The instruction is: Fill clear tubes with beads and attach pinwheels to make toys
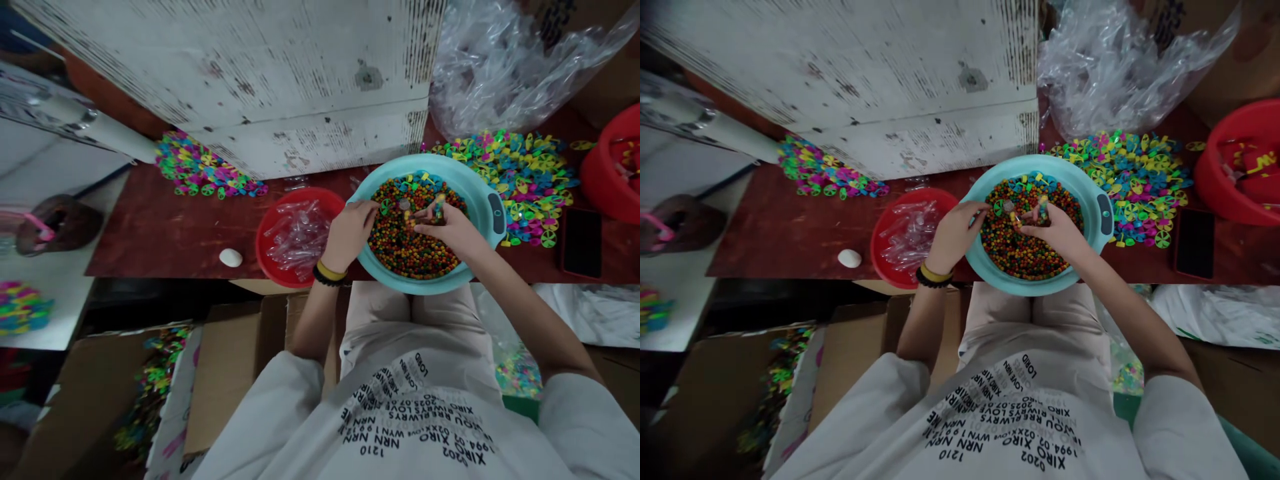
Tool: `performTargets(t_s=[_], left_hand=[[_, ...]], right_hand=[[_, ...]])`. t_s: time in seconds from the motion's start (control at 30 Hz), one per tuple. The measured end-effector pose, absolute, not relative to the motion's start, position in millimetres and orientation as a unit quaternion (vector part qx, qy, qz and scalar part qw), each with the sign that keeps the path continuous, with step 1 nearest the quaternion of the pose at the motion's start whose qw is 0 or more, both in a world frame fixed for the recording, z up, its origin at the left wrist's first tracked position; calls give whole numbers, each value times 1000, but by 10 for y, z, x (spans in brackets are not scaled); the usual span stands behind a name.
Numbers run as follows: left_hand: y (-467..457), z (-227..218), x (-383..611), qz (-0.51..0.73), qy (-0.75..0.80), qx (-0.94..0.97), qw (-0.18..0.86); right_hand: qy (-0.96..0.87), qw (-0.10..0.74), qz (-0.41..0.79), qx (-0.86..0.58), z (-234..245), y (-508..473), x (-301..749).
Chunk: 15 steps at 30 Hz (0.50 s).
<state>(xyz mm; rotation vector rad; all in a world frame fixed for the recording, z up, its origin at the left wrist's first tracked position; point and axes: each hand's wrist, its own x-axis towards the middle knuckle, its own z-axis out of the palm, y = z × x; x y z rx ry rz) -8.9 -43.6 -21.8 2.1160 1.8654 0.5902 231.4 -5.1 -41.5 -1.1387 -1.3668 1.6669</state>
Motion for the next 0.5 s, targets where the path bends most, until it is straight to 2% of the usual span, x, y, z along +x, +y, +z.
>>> performTargets(t_s=[0.13,0.23,0.4,0.5], left_hand=[[-147,-249,40,50,654,751,78],[-7,-322,159,17,669,740,69],[113,-321,135,71,652,746,119],[135,-262,53,156,612,740,230]], right_hand=[[-504,364,650,-437,-426,-42,2316],[-456,381,683,-426,-423,-47,2318],[-401,387,717,-418,-383,-75,2323],[-403,380,716,-425,-389,-70,2327]])
